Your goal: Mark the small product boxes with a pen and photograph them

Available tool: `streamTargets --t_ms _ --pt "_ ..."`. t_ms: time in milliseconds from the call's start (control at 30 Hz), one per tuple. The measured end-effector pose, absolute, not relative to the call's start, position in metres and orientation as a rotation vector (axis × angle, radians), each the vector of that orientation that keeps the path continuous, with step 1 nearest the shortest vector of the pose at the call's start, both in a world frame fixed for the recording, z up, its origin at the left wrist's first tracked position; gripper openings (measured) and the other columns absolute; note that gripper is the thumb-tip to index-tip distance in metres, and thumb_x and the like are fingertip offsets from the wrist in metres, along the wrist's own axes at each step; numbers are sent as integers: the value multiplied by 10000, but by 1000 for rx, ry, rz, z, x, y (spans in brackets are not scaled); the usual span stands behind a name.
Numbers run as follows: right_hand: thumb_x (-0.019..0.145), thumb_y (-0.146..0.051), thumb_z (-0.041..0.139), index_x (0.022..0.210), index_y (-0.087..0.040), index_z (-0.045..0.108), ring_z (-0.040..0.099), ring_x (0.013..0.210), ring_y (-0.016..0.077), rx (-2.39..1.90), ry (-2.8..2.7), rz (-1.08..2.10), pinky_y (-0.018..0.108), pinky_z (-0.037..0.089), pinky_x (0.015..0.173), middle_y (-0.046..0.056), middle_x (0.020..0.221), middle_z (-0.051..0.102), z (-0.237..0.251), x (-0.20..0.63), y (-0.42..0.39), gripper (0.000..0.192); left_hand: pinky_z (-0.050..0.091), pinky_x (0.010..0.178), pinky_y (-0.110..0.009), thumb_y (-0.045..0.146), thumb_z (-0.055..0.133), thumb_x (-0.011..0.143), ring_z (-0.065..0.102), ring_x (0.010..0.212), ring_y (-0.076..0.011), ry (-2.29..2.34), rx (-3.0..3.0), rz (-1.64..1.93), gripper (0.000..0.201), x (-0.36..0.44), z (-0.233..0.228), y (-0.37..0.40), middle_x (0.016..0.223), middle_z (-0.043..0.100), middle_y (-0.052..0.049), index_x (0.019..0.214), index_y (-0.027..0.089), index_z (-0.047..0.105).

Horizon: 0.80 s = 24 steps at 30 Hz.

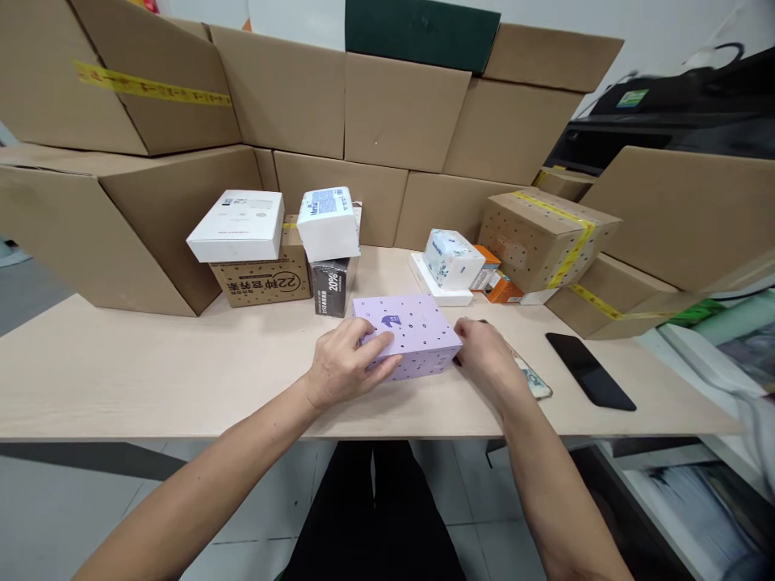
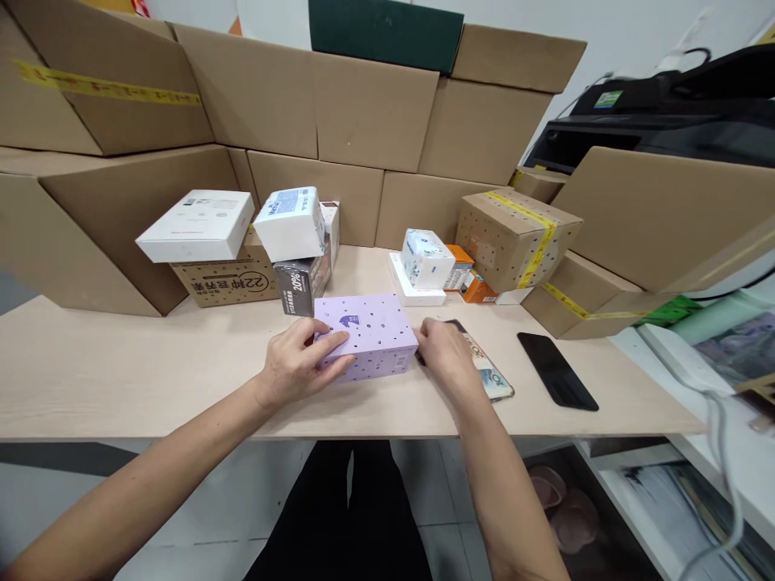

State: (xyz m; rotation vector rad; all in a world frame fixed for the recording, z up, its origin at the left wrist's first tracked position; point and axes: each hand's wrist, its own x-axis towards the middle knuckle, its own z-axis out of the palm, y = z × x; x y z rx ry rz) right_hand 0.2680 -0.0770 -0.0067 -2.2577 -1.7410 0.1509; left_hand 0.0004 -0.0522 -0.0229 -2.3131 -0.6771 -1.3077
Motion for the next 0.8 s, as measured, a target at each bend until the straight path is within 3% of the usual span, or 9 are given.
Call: streamTargets --t_ms 133,267,467,600,700,800 --pt "937 -543 419 1117 -155 677 624 1001 338 -2376 -1499 -90 376 415 778 198 1081 695 -6 299 -104 499 436 565 -260 376 678 848 543 674 -146 -667 -2305 -1308 238 1 -22 -52 829 611 -50 1001 194 688" --pt "881 -626 491 1396 -167 521 544 1174 415 -2502 -1593 84 443 423 878 211 1318 606 -12 316 -127 690 448 581 -263 370 678 847 561 698 -154 -664 -2307 -1312 227 1 -22 -52 829 611 -50 992 196 692" --pt "916 -572 455 1349 -182 573 555 1165 409 -2465 -1638 -10 489 433 906 200 1244 652 -30 307 -125 594 448 579 -259 371 670 853 554 691 -151 -659 -2284 -1329 224 3 -24 -52 819 610 -48 987 193 698" --pt "837 -529 574 1270 -170 633 624 1084 360 -2301 -1575 8 470 449 926 179 1140 711 -37 315 -118 565 441 569 -258 381 671 852 539 674 -147 -654 -2272 -1334 230 2 -23 -52 813 613 -51 975 189 702" --pt "736 -546 676 1261 -166 639 650 1041 336 -2067 -1275 126 449 472 921 158 1115 725 -30 320 -120 649 445 574 -259 385 670 853 535 668 -145 -661 -2276 -1330 235 1 -24 -52 817 615 -51 979 189 702" --pt "718 -593 657 1228 -176 648 673 967 303 -1657 -904 475 424 526 839 141 1127 716 -11 311 -131 659 453 579 -260 388 670 853 539 673 -146 -657 -2279 -1340 245 2 -26 -51 824 617 -53 992 189 702"
